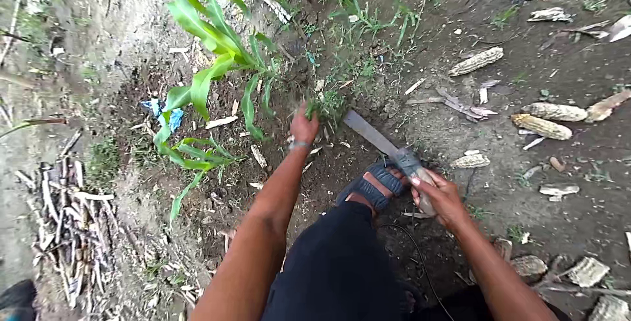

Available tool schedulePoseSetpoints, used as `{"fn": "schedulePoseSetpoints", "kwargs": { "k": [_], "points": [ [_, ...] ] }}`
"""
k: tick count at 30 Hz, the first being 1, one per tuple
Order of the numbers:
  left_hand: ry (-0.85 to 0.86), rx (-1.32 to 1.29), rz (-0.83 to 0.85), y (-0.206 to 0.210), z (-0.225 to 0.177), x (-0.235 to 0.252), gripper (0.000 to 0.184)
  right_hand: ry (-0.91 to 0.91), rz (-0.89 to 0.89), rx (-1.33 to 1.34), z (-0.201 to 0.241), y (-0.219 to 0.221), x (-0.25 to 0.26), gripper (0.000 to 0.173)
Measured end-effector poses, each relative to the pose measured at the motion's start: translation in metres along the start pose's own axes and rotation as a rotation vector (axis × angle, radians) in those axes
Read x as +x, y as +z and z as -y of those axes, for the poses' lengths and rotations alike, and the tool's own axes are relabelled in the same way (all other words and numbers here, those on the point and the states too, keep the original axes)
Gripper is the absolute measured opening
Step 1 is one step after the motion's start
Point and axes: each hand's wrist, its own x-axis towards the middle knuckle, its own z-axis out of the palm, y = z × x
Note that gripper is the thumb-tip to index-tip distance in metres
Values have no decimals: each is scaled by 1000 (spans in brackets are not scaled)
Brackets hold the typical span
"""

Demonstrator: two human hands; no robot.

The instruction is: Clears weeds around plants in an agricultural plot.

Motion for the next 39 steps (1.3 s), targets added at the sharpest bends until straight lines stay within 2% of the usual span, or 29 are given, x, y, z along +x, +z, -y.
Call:
{"fn": "schedulePoseSetpoints", "kwargs": {
  "k": [2, 4, 5, 6, 7, 8, 10, 13, 15, 17, 20, 22, 24, 26, 29, 30, 32, 35, 39],
  "points": [
    [82, 111, 99, 12, -37, 1, 58, -180, -51, -281, 7, 8, -22, 57],
    [84, 270, 171, 21, -71, 6, 75, -507, -96, -670, 11, 11, -41, 60],
    [58, 340, 207, 24, -82, 9, 79, -628, -123, -771, 11, 9, -49, 60],
    [39, 393, 241, 27, -88, 13, 76, -650, -142, -792, 13, 5, -58, 59],
    [37, 427, 262, 29, -91, 16, 70, -576, -145, -743, 15, -4, -70, 59],
    [47, 445, 275, 30, -92, 20, 63, -428, -148, -620, 19, -15, -83, 60],
    [78, 438, 276, 30, -88, 27, 50, -172, -187, -293, 17, -47, -105, 63],
    [75, 367, 217, 24, -64, 26, 43, -28, -164, 35, 0, -103, -131, 55],
    [-4, 281, 166, 18, -37, 19, 45, -9, -122, 127, -9, -126, -134, 50],
    [-134, 157, 106, 10, -8, 13, 50, 9, -98, 95, -7, -123, -113, 52],
    [-230, 51, 2, -4, 12, 12, 54, 28, -30, -14, 16, -59, -38, 52],
    [-190, 25, -40, -5, 3, 11, 52, 20, 13, -40, 23, -7, 13, 46],
    [-85, -10, -69, -2, -20, 20, 51, -9, -8, -41, 20, 19, 37, 43],
    [-16, 60, 5, 8, -46, 26, 52, -108, -34, -189, 21, 26, 23, 51],
    [36, 343, 162, 19, -80, 38, 62, -357, -66, -555, 33, 24, -6, 62],
    [35, 417, 206, 20, -85, 41, 60, -394, -76, -584, 34, 20, -16, 62],
    [59, 469, 263, 20, -88, 40, 49, -334, -94, -527, 36, 5, -37, 62],
    [25, 306, 164, 17, -50, 30, 45, -134, -131, -217, 27, -35, -73, 61],
    [-166, 221, 16, -2, 31, 17, 48, 9, -81, 134, 5, -108, -117, 48]
  ]
}}
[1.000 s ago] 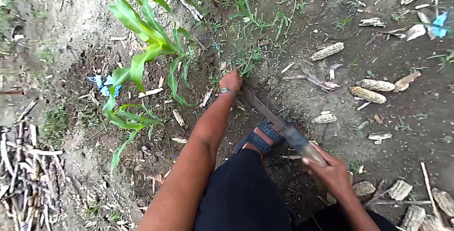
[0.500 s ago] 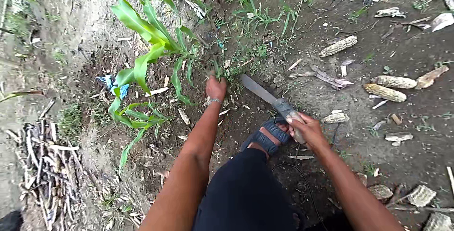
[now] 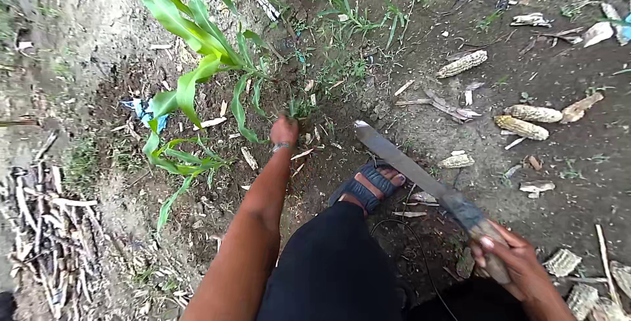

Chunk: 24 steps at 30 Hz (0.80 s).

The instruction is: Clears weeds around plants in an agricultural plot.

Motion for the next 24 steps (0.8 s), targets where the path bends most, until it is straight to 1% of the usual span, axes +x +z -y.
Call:
{"fn": "schedulePoseSetpoints", "kwargs": {
  "k": [1, 2, 3, 5, 7, 9, 11, 13, 15, 17, 18, 20, 21, 22, 23, 24],
  "points": [
    [-29, -10, -17, -3, 11, -1, 49, 31, 17, 35, -3, -5, 0, 45],
    [-47, -21, -29, -6, 14, -2, 49, 68, 14, 22, -2, 2, 6, 45],
    [-47, -41, -34, -9, 9, -5, 48, 107, 13, -36, 0, 19, 20, 46],
    [24, -70, -4, -14, -12, -10, 51, 130, 58, -138, 1, 71, 60, 47],
    [156, -22, 65, -13, -45, -16, 63, 49, 98, -197, 1, 113, 97, 47],
    [235, 130, 146, -10, -76, -20, 79, -71, 105, -262, 5, 132, 109, 53],
    [195, 241, 202, -6, -91, -23, 86, -126, 120, -325, 7, 130, 102, 59],
    [142, 255, 170, -2, -87, -24, 80, -91, 104, -322, 9, 113, 86, 61],
    [127, 295, 135, 4, -71, -22, 66, 24, 63, -228, 3, 85, 58, 55],
    [148, 344, 145, 7, -62, -23, 54, 100, 13, -131, -9, 48, 26, 47],
    [160, 357, 153, 7, -61, -22, 50, 111, 13, -77, -16, 29, 12, 44],
    [158, 345, 166, 7, -58, -20, 48, 114, 49, 24, -24, 2, -7, 40],
    [158, 331, 166, 8, -56, -19, 48, 126, 61, 44, -23, -1, -8, 40],
    [160, 315, 166, 8, -55, -17, 48, 139, 63, 31, -20, 6, -2, 41],
    [163, 309, 165, 8, -54, -16, 47, 153, 68, -17, -15, 22, 11, 43],
    [164, 301, 163, 8, -54, -15, 47, 160, 75, -77, -9, 48, 29, 44]
  ]
}}
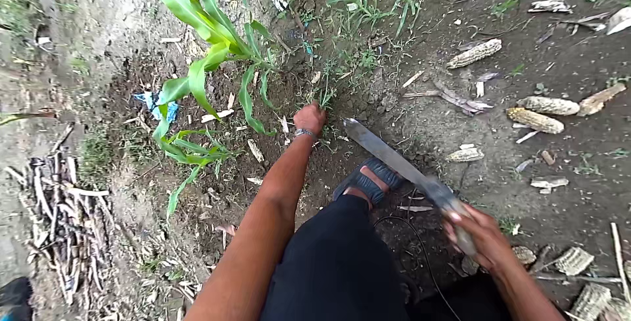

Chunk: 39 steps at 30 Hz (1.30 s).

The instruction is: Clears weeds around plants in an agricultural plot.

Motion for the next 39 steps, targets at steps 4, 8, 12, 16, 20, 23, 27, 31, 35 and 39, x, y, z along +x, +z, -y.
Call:
{"fn": "schedulePoseSetpoints", "kwargs": {
  "k": [4, 8, 12, 16, 20, 23, 27, 31, 35, 39],
  "points": [
    [-35, -125, -25, 0, 2, 2, 46, -134, 42, -124, 30, 99, 85, 41],
    [-56, -167, -60, 9, 30, -4, 46, -557, 17, -768, 29, 99, 63, 57],
    [-169, -173, -100, 26, 81, -18, 46, -693, -24, -835, 25, 55, 9, 57],
    [-266, -358, -148, 20, 83, -19, 47, -318, -86, -259, 8, 0, -34, 59],
    [-351, -646, -201, 0, 76, -4, 63, -96, -23, -57, 10, 10, 0, 49],
    [-249, -572, -236, -17, 58, 2, 67, -87, 96, -113, 28, 99, 72, 47],
    [-106, -241, -232, -28, 27, 17, 73, -250, 126, -362, 44, 208, 122, 53],
    [-154, -180, -89, -33, 21, 28, 82, -222, 155, -400, 36, 168, 98, 56],
    [-107, -115, -82, -9, 19, 25, 68, -13, 29, -119, 11, 89, 33, 53],
    [-49, -17, 25, -20, 12, 29, 51, -1, -36, 112, 3, 37, -19, 40]
  ]
}}
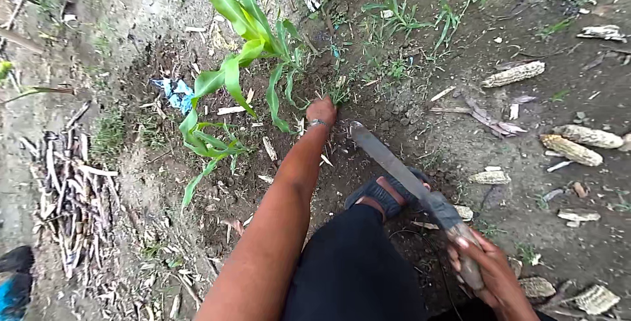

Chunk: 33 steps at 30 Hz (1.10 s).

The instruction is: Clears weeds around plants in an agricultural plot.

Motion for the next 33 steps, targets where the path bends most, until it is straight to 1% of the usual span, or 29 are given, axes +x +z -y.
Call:
{"fn": "schedulePoseSetpoints", "kwargs": {
  "k": [1, 3, 5, 7, 8, 9, 10, 12, 13, 14, 15, 16, 17, 18, 19, 20, 21, 22, 24, 27, 29, 30, 31, 33],
  "points": [
    [0, -2, 23, -5, -1, 0, 49, -5, -1, 17, 3, -3, -2, 37],
    [1, -26, 29, -8, 0, 2, 49, -20, -13, -44, 14, 13, 14, 41],
    [-7, -73, 12, -4, 2, 4, 50, -42, 12, -172, 27, 54, 52, 46],
    [-37, -129, -9, 4, 4, 5, 50, -93, 40, -217, 30, 100, 97, 43],
    [-58, -162, -26, 7, 4, 5, 50, -141, 32, -239, 31, 115, 113, 42],
    [-75, -189, -44, 6, 5, 7, 51, -215, 29, -308, 31, 124, 120, 44],
    [-87, -213, -50, 7, 7, 6, 51, -312, 26, -465, 29, 126, 117, 48],
    [-114, -323, -56, 10, 12, 0, 52, -575, 29, -907, 28, 111, 99, 57],
    [-137, -411, -75, 9, 17, -6, 53, -732, 30, -1042, 26, 100, 89, 57],
    [-167, -507, -104, 10, 25, -13, 54, -826, 33, -1093, 25, 87, 75, 56],
    [-198, -603, -154, 12, 35, -21, 56, -828, 35, -1061, 26, 72, 60, 55],
    [-239, -710, -223, 16, 48, -25, 57, -749, 29, -954, 28, 57, 45, 56],
    [-297, -815, -297, 20, 62, -29, 60, -631, 7, -810, 29, 44, 29, 58],
    [-358, -904, -343, 21, 75, -35, 64, -522, -34, -662, 29, 33, 15, 59],
    [-398, -937, -353, 21, 88, -39, 67, -441, -68, -508, 26, 23, 5, 60],
    [-407, -875, -342, 20, 97, -41, 65, -375, -87, -359, 23, 16, 1, 60],
    [-360, -775, -309, 17, 100, -41, 62, -317, -95, -244, 22, 14, 3, 58],
    [-277, -676, -264, 12, 96, -41, 57, -261, -97, -185, 23, 20, 10, 57],
    [-95, -519, -185, 5, 67, -36, 48, -183, -65, -192, 25, 46, 39, 57],
    [62, -383, -129, 2, 0, -21, 57, -223, -25, -183, 24, 103, 92, 50],
    [89, -293, -122, -1, -34, -7, 68, -265, -24, -151, 21, 121, 101, 50],
    [83, -241, -108, -3, -45, -2, 72, -267, -22, -146, 19, 119, 98, 52],
    [73, -194, -85, -5, -53, 1, 73, -255, -28, -144, 17, 111, 92, 54],
    [80, -106, -61, -11, -53, 6, 63, -205, -44, -161, 16, 82, 72, 57]
  ]
}}
